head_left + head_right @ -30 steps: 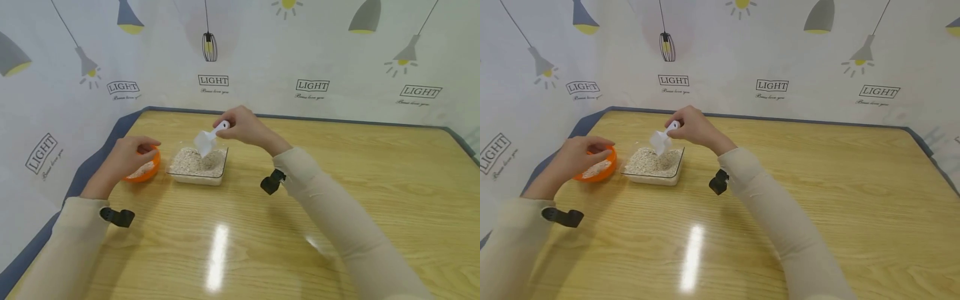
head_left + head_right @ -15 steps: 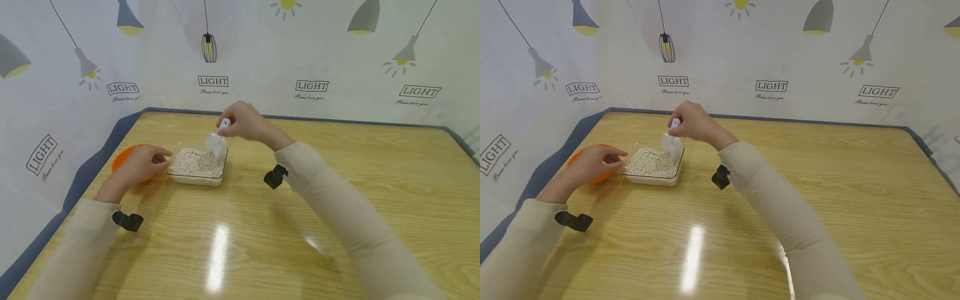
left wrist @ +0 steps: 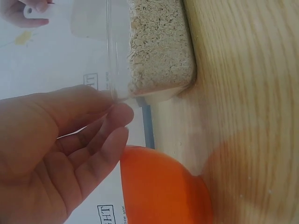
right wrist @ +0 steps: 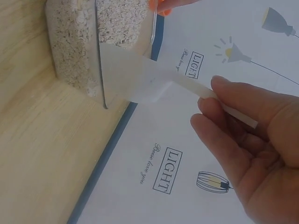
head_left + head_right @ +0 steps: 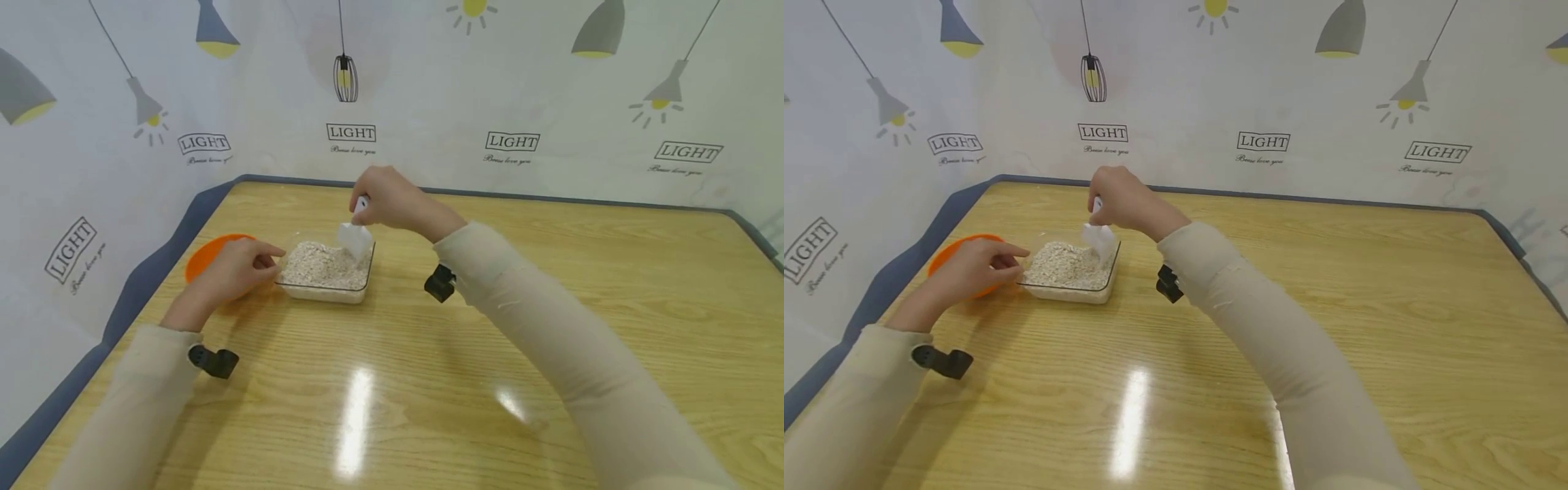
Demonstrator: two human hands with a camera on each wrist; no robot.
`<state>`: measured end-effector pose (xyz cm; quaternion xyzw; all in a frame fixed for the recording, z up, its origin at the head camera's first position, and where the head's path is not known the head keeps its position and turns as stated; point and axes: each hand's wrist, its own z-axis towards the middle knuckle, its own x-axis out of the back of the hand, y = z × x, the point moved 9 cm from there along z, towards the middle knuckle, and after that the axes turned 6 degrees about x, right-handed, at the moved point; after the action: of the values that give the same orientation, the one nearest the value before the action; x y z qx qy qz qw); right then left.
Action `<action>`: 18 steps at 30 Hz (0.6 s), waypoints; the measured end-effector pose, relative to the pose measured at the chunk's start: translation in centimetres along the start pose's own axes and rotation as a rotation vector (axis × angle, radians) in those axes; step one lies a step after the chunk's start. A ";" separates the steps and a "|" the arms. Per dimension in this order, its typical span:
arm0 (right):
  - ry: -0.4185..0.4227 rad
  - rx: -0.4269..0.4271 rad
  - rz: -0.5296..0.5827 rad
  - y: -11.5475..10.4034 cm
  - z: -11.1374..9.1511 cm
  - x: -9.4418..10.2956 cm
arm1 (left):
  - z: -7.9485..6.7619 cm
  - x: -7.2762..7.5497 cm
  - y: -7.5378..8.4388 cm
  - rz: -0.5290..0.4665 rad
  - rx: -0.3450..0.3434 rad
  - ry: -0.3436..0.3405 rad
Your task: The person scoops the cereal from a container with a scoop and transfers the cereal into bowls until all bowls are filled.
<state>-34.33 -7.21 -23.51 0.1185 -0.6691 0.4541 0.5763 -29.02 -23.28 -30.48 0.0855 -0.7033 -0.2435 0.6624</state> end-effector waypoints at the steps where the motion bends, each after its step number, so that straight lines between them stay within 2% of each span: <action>1: -0.006 -0.003 -0.013 0.1 0.0 -0.1 | 0.0 0.0 0.0 -0.003 0.004 -0.002; 8: -0.028 -0.018 -0.038 0.7 0.1 -0.8 | 0.1 -0.2 -0.2 -0.015 0.015 -0.011; 13: -0.023 -0.057 0.022 1.5 0.0 -1.2 | 0.1 -0.2 -0.3 -0.025 0.019 -0.015; 18: 0.011 -0.110 0.140 2.9 -0.4 -1.5 | 0.1 -0.3 -0.3 -0.032 0.020 -0.020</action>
<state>-35.58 -5.82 -26.26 0.0373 -0.6965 0.4564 0.5524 -29.18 -23.41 -30.85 0.1008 -0.7108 -0.2480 0.6505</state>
